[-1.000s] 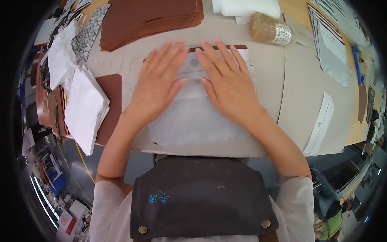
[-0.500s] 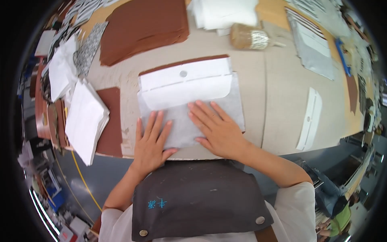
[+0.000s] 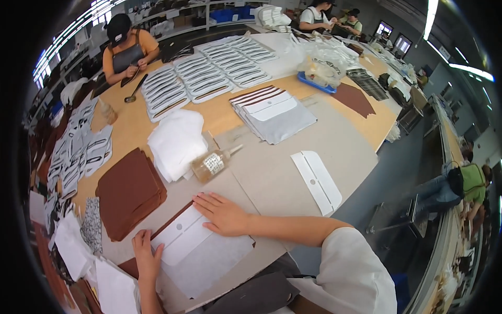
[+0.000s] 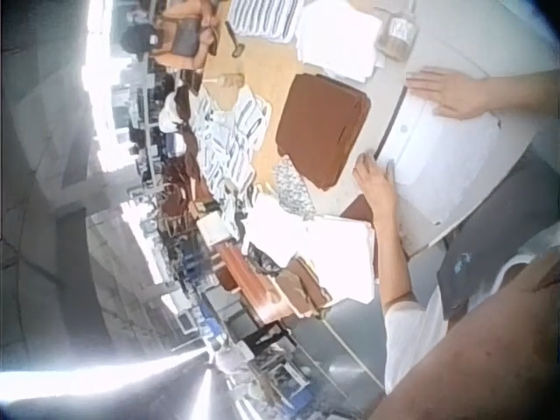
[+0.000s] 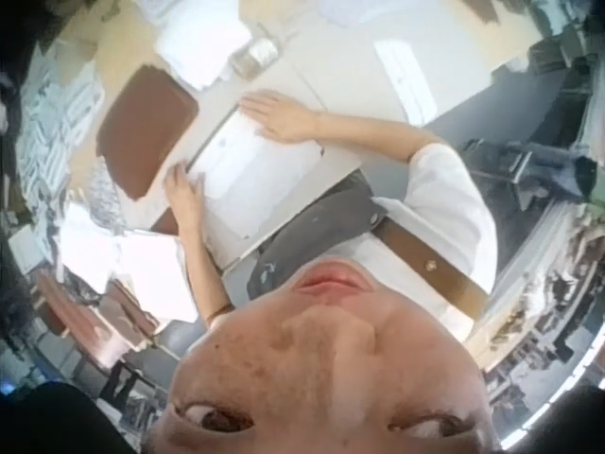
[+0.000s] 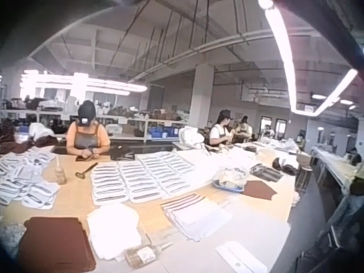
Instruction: Applying glue to leather panels and attaching paper linings and reinforcement strips to prepare them for assembly.
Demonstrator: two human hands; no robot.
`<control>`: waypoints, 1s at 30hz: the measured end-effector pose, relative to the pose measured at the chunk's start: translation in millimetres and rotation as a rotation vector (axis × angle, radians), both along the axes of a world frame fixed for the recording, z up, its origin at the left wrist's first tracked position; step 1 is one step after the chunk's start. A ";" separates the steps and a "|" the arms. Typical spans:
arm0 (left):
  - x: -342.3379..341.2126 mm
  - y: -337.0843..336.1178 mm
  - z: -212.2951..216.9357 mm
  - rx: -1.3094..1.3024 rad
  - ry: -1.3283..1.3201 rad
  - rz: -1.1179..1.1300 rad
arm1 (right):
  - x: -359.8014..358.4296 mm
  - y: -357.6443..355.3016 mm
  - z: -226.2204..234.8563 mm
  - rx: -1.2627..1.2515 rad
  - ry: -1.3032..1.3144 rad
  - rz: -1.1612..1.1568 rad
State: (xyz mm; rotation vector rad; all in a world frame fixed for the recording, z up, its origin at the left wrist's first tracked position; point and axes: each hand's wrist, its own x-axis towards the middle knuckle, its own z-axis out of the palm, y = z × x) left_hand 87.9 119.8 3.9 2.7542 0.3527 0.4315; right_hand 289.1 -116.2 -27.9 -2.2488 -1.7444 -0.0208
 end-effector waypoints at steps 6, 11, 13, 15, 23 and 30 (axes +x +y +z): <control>27.1 16.2 20.4 -0.297 0.255 0.112 | 6.8 3.8 11.6 0.000 0.084 -0.021; 31.5 22.7 31.3 -0.523 0.302 0.155 | 20.2 17.6 13.0 0.209 0.281 -0.171; 14.5 29.2 11.6 -0.483 0.132 0.051 | 22.0 20.1 18.9 0.260 0.349 -0.193; -0.7 30.4 -4.4 -0.793 -0.102 0.093 | 22.1 20.2 19.3 0.308 0.420 -0.210; -50.2 -24.6 10.5 -0.869 -0.102 0.288 | 5.4 -11.2 53.6 -0.011 0.829 -0.358; -40.3 -63.7 62.0 -0.730 0.181 0.287 | -6.0 -59.5 51.9 0.226 0.834 -0.303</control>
